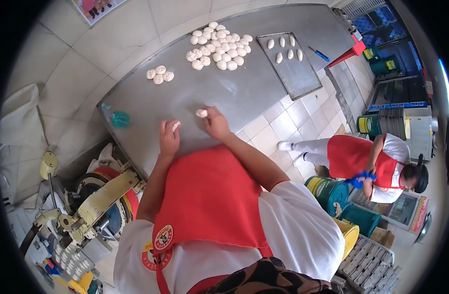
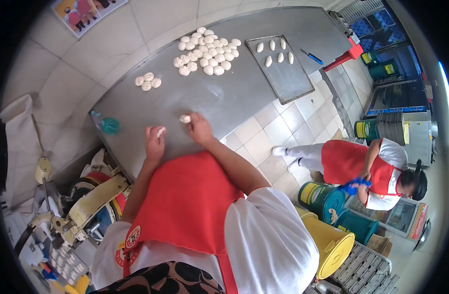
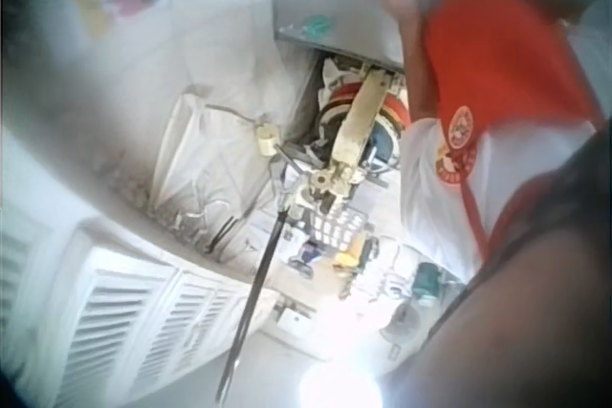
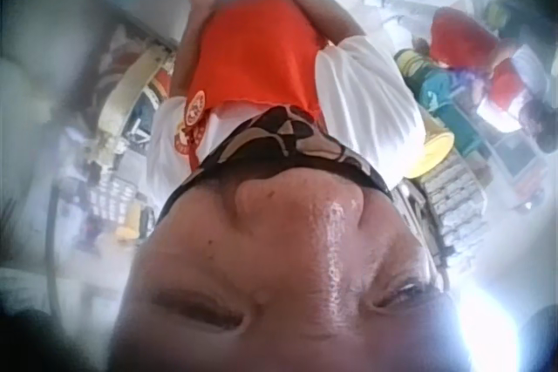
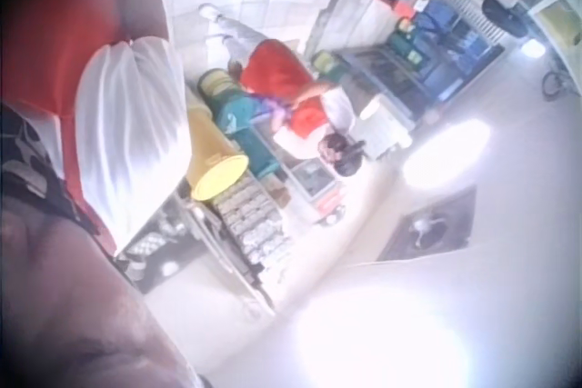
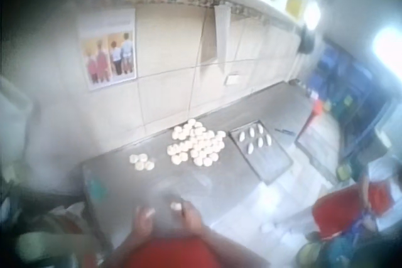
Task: The person shapes pieces of dough into oval rolls by hand on a metal table, arranges them on a baking tray, and uses a scoring blade to make diagonal cuts on the top of each roll. The person also sprays the table with a bottle and moves a tray of shaped dough.
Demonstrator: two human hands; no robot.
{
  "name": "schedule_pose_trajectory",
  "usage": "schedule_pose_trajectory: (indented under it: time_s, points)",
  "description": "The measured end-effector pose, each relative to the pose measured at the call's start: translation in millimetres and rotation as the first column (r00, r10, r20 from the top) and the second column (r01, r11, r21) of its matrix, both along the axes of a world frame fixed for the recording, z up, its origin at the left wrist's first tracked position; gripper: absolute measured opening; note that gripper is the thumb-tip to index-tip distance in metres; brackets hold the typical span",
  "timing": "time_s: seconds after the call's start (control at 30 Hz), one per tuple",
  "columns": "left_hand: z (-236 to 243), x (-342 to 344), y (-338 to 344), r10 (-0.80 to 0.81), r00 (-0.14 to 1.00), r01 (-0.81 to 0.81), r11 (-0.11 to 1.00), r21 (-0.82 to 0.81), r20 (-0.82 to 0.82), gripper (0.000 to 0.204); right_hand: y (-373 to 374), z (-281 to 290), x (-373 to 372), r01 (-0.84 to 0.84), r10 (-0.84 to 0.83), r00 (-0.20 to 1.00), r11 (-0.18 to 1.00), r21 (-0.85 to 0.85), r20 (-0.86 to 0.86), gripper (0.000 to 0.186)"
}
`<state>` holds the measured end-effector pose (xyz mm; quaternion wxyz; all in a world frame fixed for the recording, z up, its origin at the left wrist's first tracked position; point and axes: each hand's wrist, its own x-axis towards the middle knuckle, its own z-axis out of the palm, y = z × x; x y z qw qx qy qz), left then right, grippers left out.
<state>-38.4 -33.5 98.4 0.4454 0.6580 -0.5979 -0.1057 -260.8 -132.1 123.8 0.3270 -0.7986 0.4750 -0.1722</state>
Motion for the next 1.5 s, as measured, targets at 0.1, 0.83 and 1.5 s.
schedule_pose_trajectory:
  time_s: [0.1,0.83,1.5]
  points:
    - [-27.7,23.7,28.9,-0.052,0.979,0.014,0.981,0.194,0.196,0.038,9.0,-20.7,-32.2,-0.097,0.004,0.944,0.959,-0.266,-0.329,0.055]
    - [-68.2,9.9,-56.8,0.203,0.89,-0.342,0.89,0.302,0.409,0.019,-77.6,-52.4,-10.2,-0.213,0.09,0.94,0.908,-0.361,-0.33,0.039]
    - [-93.4,-10.1,-36.9,0.364,0.929,-0.364,0.874,0.323,0.063,0.018,-35.0,-73.6,15.2,0.212,-0.233,0.972,0.929,-0.303,-0.033,0.032]
